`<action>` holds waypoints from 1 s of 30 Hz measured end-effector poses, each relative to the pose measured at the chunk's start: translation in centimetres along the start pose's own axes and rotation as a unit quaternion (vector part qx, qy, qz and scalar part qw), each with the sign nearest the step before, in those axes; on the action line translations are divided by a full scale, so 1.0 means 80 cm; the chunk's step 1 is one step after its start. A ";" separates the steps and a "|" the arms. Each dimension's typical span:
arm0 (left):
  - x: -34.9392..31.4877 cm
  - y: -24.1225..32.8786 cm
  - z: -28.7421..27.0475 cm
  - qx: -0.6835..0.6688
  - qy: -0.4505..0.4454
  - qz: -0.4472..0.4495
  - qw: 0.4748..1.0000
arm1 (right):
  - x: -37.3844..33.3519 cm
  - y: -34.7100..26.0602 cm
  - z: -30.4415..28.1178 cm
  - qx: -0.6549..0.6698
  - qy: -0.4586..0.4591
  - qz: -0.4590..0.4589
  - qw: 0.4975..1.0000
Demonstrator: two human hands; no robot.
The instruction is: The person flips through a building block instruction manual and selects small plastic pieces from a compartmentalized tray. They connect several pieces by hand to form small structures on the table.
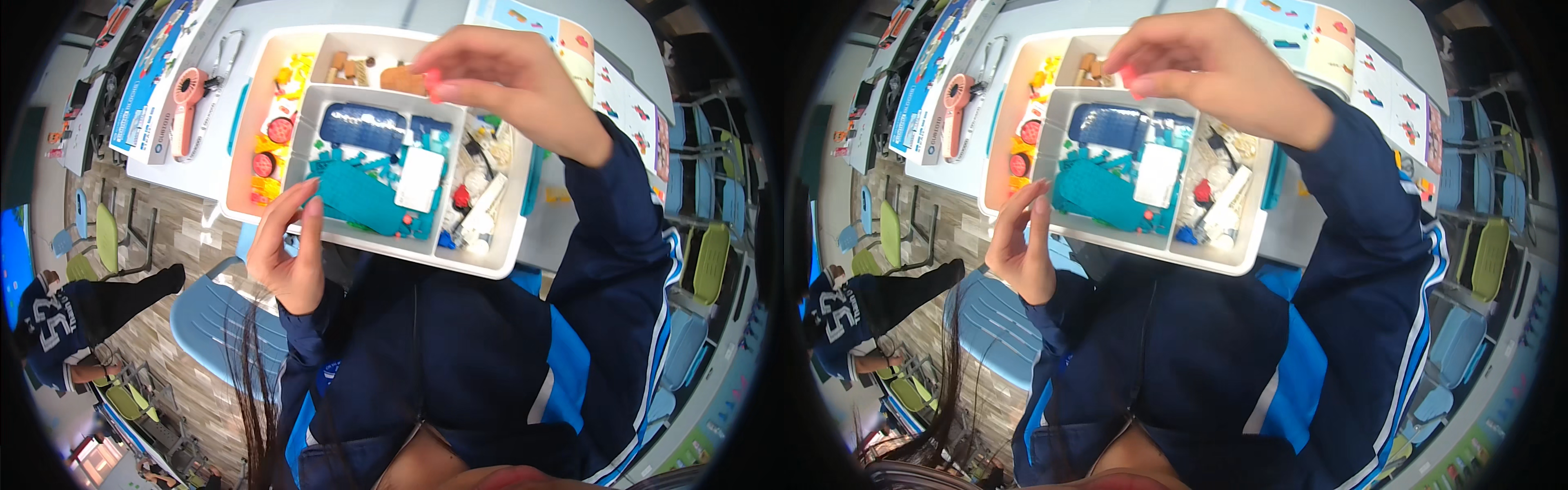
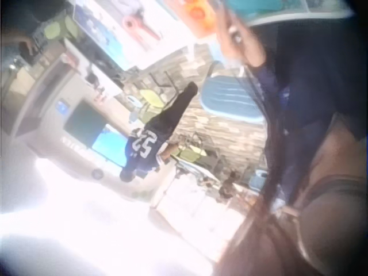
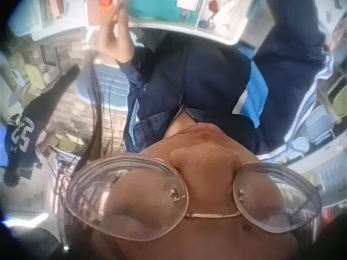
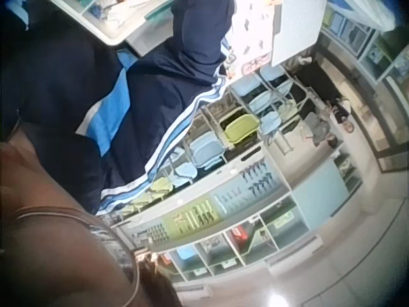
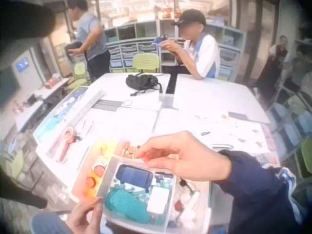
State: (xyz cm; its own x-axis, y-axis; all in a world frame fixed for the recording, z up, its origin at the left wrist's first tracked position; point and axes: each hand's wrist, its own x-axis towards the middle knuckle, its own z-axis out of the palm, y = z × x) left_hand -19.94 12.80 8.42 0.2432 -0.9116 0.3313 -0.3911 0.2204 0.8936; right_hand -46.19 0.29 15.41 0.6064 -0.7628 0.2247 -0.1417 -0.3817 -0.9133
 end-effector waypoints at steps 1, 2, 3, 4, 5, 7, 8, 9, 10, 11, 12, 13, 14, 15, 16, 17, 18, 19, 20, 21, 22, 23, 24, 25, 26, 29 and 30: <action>-0.004 0.006 0.014 -0.027 -0.025 0.016 0.999 | -0.027 -0.007 -0.004 0.050 0.019 0.039 0.998; -0.009 0.017 0.029 -0.047 -0.057 0.020 0.997 | -0.054 -0.010 -0.001 0.077 0.060 0.039 0.994; -0.017 0.025 0.042 -0.066 -0.085 0.022 0.994 | -0.078 -0.013 0.004 0.117 0.065 0.081 0.988; -0.027 0.029 0.057 -0.101 -0.109 0.030 0.988 | -0.100 -0.016 0.010 0.159 0.067 0.120 0.978; -0.039 0.035 0.068 -0.120 -0.135 0.037 0.983 | -0.119 -0.018 0.017 0.201 0.067 0.158 0.964; -0.051 0.041 0.080 -0.134 -0.240 0.094 0.957 | -0.164 -0.002 0.041 0.104 0.055 0.126 0.985; -0.059 0.040 0.088 -0.150 -0.265 0.087 0.949 | -0.177 0.002 0.052 0.085 0.072 0.115 0.987; -0.069 0.039 0.093 -0.161 -0.289 0.075 0.941 | -0.190 0.005 0.064 0.072 0.087 0.105 0.988; -0.079 0.036 0.096 -0.158 -0.296 0.061 0.940 | -0.200 0.010 0.072 0.059 0.101 0.095 0.989; -0.089 0.032 0.099 -0.155 -0.301 0.048 0.940 | -0.208 0.017 0.075 0.064 0.118 0.102 0.986; -0.096 0.030 0.100 -0.152 -0.307 0.036 0.939 | -0.216 0.023 0.078 0.068 0.136 0.108 0.982; -0.101 0.030 0.102 -0.154 -0.307 0.035 0.939 | -0.223 0.028 0.082 0.072 0.153 0.114 0.979; -0.107 0.031 0.104 -0.155 -0.305 0.034 0.939 | -0.228 0.032 0.087 0.067 0.164 0.117 0.977; -0.109 0.031 0.106 -0.152 -0.301 0.038 0.941 | -0.233 0.036 0.091 0.065 0.172 0.112 0.977; -0.109 0.033 0.106 -0.181 -0.314 0.021 0.932 | -0.235 0.036 0.093 0.065 0.178 0.107 0.976; -0.113 0.033 0.109 -0.214 -0.300 0.016 0.930 | -0.235 0.037 0.095 0.065 0.184 0.102 0.975; -0.109 0.032 0.107 -0.218 -0.312 0.029 0.924 | -0.235 0.037 0.094 0.055 0.173 0.093 0.979; -0.104 0.031 0.103 -0.222 -0.324 0.042 0.919 | -0.233 0.036 0.092 0.045 0.163 0.085 0.982; -0.101 0.031 0.101 -0.210 -0.313 0.054 0.925 | -0.228 0.036 0.092 0.035 0.152 0.076 0.985; -0.102 0.026 0.102 -0.211 -0.297 0.063 0.929 | -0.223 0.034 0.092 0.017 0.134 0.070 0.988; -0.103 0.020 0.101 -0.212 -0.280 0.072 0.933 | -0.217 0.033 0.093 -0.001 0.116 0.064 0.991; -0.103 0.015 0.098 -0.213 -0.263 0.081 0.937 | -0.210 0.031 0.093 -0.019 0.097 0.057 0.993; -0.099 0.016 0.093 -0.199 -0.254 0.097 0.942 | -0.202 0.027 0.090 -0.046 0.070 0.054 0.995; -0.098 0.011 0.088 -0.203 -0.248 0.108 0.941 | -0.192 0.022 0.086 -0.074 0.041 0.051 0.995; -0.098 0.006 0.082 -0.207 -0.242 0.119 0.940 | -0.182 0.017 0.083 -0.101 0.012 0.046 0.994; -0.087 -0.002 0.055 -0.201 -0.230 0.129 0.943 | -0.151 0.015 0.069 -0.179 -0.029 0.032 0.983; -0.082 -0.006 0.045 -0.207 -0.223 0.120 0.945 | -0.138 0.013 0.064 -0.205 -0.036 0.034 0.978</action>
State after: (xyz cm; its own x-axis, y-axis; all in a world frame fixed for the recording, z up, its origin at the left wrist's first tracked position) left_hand -24.57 17.40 4.75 -0.2422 -0.8534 0.4616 0.0158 0.4722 0.8814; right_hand -49.04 10.94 10.23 0.6357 -0.7606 0.1316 -0.4759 -0.5204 -0.7091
